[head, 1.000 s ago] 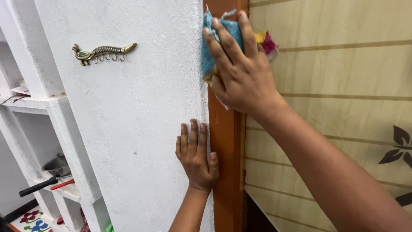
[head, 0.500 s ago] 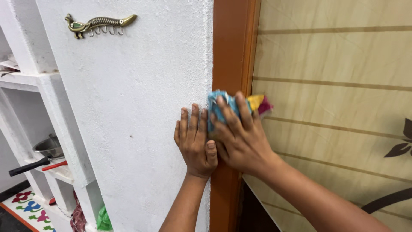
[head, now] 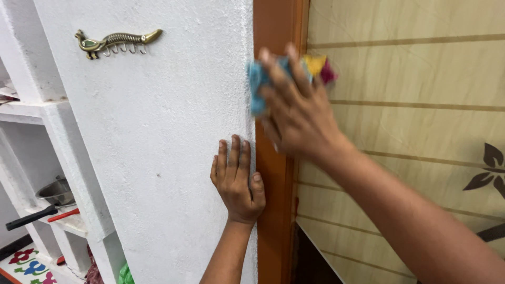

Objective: The person wipes the bottom edge and frame of a wooden door using a multi-colored cloth. They clean the horizontal bottom trim and then move to the vertical side frame, wiping it thoroughly.

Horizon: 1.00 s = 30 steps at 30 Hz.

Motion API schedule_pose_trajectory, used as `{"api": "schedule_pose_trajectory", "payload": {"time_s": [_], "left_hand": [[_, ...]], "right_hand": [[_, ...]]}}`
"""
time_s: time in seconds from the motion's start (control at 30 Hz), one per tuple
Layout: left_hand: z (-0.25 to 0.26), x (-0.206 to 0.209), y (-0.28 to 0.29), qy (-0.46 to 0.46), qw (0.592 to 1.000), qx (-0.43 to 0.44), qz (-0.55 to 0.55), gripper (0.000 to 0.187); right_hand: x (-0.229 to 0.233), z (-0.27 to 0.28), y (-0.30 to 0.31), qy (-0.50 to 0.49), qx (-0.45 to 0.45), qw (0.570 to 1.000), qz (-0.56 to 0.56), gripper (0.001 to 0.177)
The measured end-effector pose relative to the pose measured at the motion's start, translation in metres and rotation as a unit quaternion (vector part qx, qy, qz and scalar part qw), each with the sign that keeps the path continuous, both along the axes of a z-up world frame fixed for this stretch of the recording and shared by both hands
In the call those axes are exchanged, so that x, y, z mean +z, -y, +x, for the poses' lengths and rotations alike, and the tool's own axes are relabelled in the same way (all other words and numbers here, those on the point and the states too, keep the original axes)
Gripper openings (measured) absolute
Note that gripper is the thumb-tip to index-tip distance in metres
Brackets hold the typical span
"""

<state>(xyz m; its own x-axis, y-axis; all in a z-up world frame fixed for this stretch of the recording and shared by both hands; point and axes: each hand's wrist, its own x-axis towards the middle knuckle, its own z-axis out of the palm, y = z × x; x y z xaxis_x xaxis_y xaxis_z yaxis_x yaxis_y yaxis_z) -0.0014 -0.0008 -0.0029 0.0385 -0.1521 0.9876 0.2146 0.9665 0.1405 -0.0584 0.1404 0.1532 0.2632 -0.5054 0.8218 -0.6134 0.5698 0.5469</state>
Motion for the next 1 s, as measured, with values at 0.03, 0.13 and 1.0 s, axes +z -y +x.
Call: {"api": "schedule_pose_trajectory", "payload": {"time_s": [0.03, 0.13, 1.0], "left_hand": [[0.001, 0.0, 0.0, 0.001, 1.0, 0.001, 0.0, 0.061], [0.001, -0.001, 0.001, -0.001, 1.0, -0.009, -0.002, 0.062], [0.005, 0.0, 0.003, 0.001, 0.999, -0.03, -0.01, 0.066]], "right_hand": [[0.015, -0.002, 0.003, 0.008, -0.005, 1.0, -0.022, 0.039], [0.034, -0.005, 0.004, -0.002, 0.023, 0.998, -0.054, 0.038], [-0.022, 0.007, 0.002, -0.015, -0.035, 0.999, -0.023, 0.049]]}}
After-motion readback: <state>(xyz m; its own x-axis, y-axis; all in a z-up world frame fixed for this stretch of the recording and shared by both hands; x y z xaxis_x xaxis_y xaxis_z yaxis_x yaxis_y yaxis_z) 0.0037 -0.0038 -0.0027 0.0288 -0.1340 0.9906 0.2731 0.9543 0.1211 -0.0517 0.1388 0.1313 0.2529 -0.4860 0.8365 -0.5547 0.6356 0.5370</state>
